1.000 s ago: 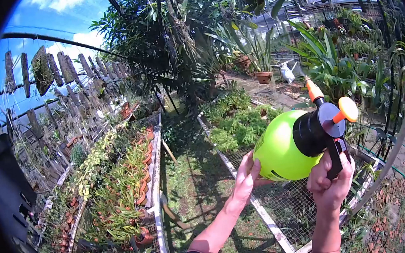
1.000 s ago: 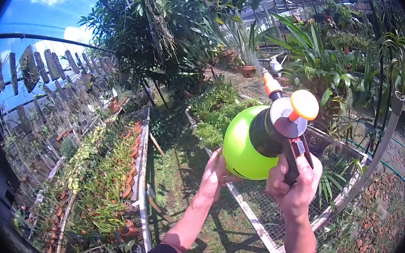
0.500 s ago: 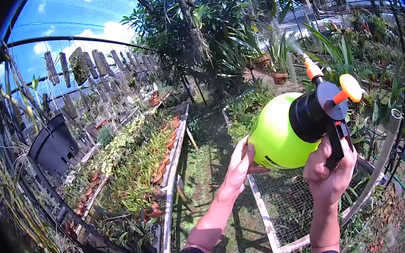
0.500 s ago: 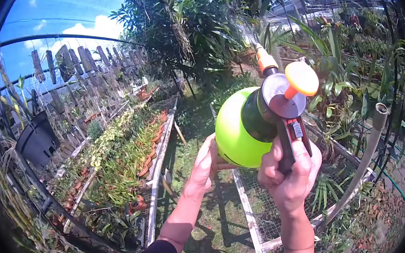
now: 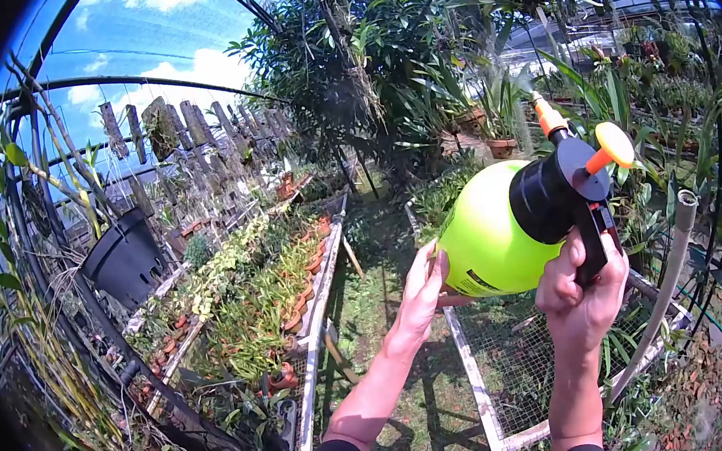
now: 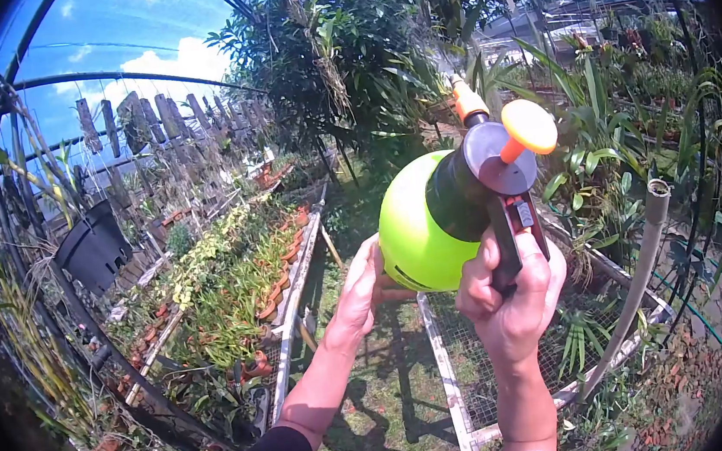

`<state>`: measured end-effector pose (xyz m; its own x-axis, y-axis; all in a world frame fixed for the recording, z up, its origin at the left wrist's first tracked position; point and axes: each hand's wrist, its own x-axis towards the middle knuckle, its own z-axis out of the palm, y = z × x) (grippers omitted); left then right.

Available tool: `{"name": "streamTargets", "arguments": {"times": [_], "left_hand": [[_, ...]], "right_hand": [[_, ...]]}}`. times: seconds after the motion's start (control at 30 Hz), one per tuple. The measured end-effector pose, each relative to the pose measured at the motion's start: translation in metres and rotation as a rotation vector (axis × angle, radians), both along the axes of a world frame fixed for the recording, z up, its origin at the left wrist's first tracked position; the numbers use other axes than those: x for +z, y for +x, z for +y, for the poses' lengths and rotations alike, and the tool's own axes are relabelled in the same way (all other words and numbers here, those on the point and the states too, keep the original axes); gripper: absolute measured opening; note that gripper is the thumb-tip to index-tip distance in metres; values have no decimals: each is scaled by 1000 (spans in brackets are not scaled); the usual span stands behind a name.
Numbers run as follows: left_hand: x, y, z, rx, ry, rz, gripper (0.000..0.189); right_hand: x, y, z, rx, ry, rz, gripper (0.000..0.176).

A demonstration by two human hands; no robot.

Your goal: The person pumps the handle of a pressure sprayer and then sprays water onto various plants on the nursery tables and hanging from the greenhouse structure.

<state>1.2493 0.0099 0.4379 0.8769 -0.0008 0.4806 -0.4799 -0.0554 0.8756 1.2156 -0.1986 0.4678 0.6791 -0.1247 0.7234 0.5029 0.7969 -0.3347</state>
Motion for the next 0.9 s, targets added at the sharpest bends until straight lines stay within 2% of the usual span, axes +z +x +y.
{"name": "streamTargets", "arguments": {"times": [0.23, 0.37, 0.43, 0.53, 0.63, 0.9], "left_hand": [[-49, -3, 22, -164, -127, 164, 64], [-58, -6, 17, -134, -136, 124, 63], [-50, -10, 12, -81, -84, 102, 63], [-41, -14, -1, -27, -52, 21, 67], [-27, -20, -16, -5, -59, -98, 69], [27, -50, -81, 88, -45, -69, 58]], "right_hand": [[-19, -8, 9, 0, -80, 101, 40], [-29, -12, 9, -36, -119, 107, 43], [-30, -11, 6, -37, -111, 76, 47], [-29, -12, -10, 70, -39, 32, 41], [-19, -20, -27, 112, -13, 20, 43], [24, -36, -89, 140, -27, -91, 44]]}}
